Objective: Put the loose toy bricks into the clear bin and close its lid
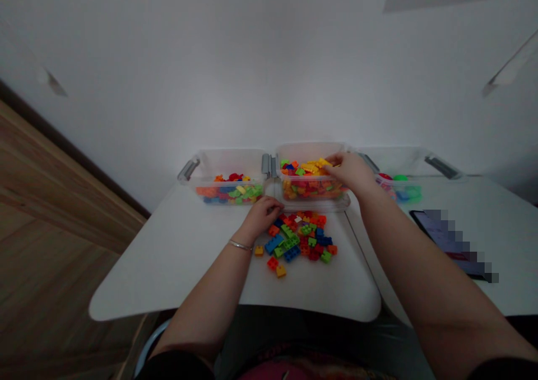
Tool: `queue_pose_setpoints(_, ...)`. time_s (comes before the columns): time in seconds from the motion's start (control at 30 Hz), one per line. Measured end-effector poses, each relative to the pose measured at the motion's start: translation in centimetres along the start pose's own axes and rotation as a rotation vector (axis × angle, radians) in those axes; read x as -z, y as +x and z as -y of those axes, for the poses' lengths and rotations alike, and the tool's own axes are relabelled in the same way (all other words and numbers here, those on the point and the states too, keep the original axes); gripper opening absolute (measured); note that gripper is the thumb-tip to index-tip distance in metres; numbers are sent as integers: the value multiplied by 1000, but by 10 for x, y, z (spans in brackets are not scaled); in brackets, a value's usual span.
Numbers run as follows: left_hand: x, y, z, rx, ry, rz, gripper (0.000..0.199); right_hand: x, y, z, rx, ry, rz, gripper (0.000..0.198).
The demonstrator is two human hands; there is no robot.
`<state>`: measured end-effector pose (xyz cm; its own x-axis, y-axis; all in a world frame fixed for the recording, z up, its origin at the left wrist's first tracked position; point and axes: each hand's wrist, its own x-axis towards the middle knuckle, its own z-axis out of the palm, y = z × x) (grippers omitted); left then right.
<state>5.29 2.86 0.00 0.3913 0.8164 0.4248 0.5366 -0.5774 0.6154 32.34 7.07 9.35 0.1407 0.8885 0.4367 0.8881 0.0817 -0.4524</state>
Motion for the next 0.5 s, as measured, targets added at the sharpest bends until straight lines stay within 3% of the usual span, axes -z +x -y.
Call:
queue_pose_setpoints(0.2, 1, 0, -2, -15, 4, -9, 18, 4, -3, 4, -37, 39, 19, 30)
queue_pose_setpoints(0.37, -2, 1, 3, -16, 1, -4, 17, 12, -19, 7, 102, 238, -189, 30)
queue_pose_setpoints(0.5, -1, 0, 2, -8, -3, 2, 18, 23, -50, 13, 164, 326, -315, 28)
